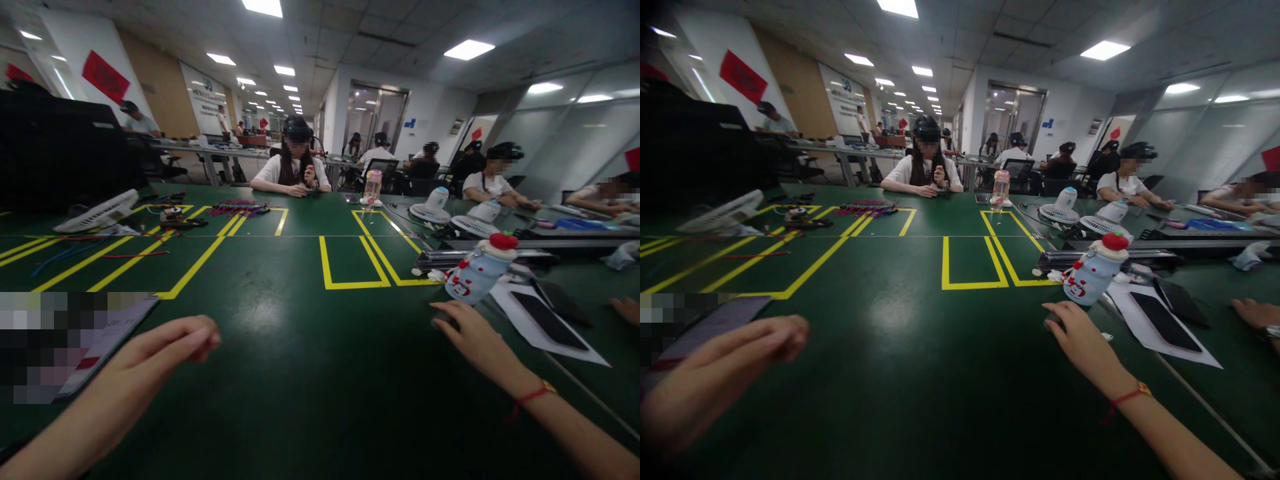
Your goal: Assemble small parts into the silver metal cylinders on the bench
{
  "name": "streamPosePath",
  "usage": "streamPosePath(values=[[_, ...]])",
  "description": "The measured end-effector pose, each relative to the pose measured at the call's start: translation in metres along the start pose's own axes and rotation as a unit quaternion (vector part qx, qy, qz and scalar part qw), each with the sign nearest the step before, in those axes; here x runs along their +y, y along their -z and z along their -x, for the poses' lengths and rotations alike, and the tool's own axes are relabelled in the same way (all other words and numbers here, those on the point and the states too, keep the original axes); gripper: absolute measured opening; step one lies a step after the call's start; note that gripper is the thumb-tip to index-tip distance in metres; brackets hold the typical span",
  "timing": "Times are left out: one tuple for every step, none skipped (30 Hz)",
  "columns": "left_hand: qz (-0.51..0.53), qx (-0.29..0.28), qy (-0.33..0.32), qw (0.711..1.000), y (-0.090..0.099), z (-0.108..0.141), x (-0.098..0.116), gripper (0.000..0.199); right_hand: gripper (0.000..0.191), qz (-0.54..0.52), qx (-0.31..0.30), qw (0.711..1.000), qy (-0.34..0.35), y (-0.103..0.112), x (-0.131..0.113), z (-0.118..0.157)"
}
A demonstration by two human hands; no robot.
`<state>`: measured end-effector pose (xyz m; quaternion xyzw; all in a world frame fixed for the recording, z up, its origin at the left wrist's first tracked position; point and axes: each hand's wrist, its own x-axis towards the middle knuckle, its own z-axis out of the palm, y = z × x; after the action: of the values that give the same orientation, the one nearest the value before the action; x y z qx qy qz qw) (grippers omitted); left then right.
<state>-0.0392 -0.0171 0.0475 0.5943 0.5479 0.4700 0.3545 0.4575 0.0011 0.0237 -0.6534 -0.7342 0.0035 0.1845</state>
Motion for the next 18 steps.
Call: streamPosePath(values=[[0.005,-0.073,0.016,0.997,-0.014,-0.011,0.006,0.022,0.038,-0.023,0.001,1.000,0.008,-0.004,-0.014,-0.004],[0.010,-0.124,0.030,0.992,-0.030,-0.020,0.011,0.023,0.038,-0.050,-0.002,0.998,0.024,-0.007,-0.033,-0.007],[0.012,-0.164,0.041,0.986,-0.047,-0.028,0.016,0.024,0.039,-0.082,-0.011,0.995,0.049,-0.009,-0.056,-0.010],[0.012,-0.193,0.046,0.980,-0.065,-0.034,0.019,0.024,0.041,-0.114,-0.021,0.990,0.084,-0.011,-0.081,-0.011],[0.010,-0.215,0.041,0.976,-0.081,-0.039,0.021,0.024,0.043,-0.147,-0.039,0.982,0.115,-0.014,-0.108,-0.013],[0.010,-0.235,0.032,0.971,-0.095,-0.042,0.021,0.024,0.043,-0.175,-0.047,0.972,0.149,-0.019,-0.132,-0.013],[0.008,-0.242,0.020,0.970,-0.106,-0.043,0.020,0.024,0.045,-0.194,-0.061,0.963,0.179,-0.025,-0.153,-0.014],[0.005,-0.231,0.006,0.973,-0.114,-0.044,0.018,0.022,0.046,-0.209,-0.072,0.954,0.202,-0.033,-0.170,-0.014],[0.003,-0.221,0.000,0.975,-0.119,-0.044,0.015,0.022,0.047,-0.220,-0.080,0.948,0.218,-0.042,-0.181,-0.013],[0.000,-0.207,-0.005,0.978,-0.121,-0.043,0.012,0.021,0.049,-0.231,-0.083,0.944,0.221,-0.051,-0.188,-0.013],[-0.008,-0.193,-0.009,0.981,-0.121,-0.041,0.009,0.021,0.051,-0.247,-0.081,0.943,0.208,-0.060,-0.190,-0.012],[-0.018,-0.181,-0.017,0.983,-0.120,-0.040,0.008,0.021,0.055,-0.268,-0.075,0.943,0.183,-0.068,-0.189,-0.011],[-0.032,-0.174,-0.030,0.984,-0.120,-0.038,0.008,0.021,0.059,-0.292,-0.070,0.942,0.149,-0.076,-0.186,-0.010],[-0.048,-0.171,-0.049,0.983,-0.119,-0.036,0.009,0.022,0.063,-0.317,-0.068,0.939,0.114,-0.082,-0.183,-0.009],[-0.063,-0.174,-0.072,0.980,-0.119,-0.034,0.012,0.022,0.065,-0.339,-0.071,0.934,0.084,-0.086,-0.179,-0.009],[-0.077,-0.181,-0.096,0.976,-0.120,-0.033,0.015,0.021,0.065,-0.355,-0.078,0.929,0.065,-0.088,-0.177,-0.009],[-0.086,-0.188,-0.117,0.971,-0.122,-0.031,0.019,0.019,0.062,-0.364,-0.089,0.926,0.057,-0.089,-0.176,-0.009],[-0.092,-0.193,-0.133,0.968,-0.123,-0.031,0.022,0.017,0.056,-0.367,-0.097,0.923,0.058,-0.088,-0.176,-0.009]])
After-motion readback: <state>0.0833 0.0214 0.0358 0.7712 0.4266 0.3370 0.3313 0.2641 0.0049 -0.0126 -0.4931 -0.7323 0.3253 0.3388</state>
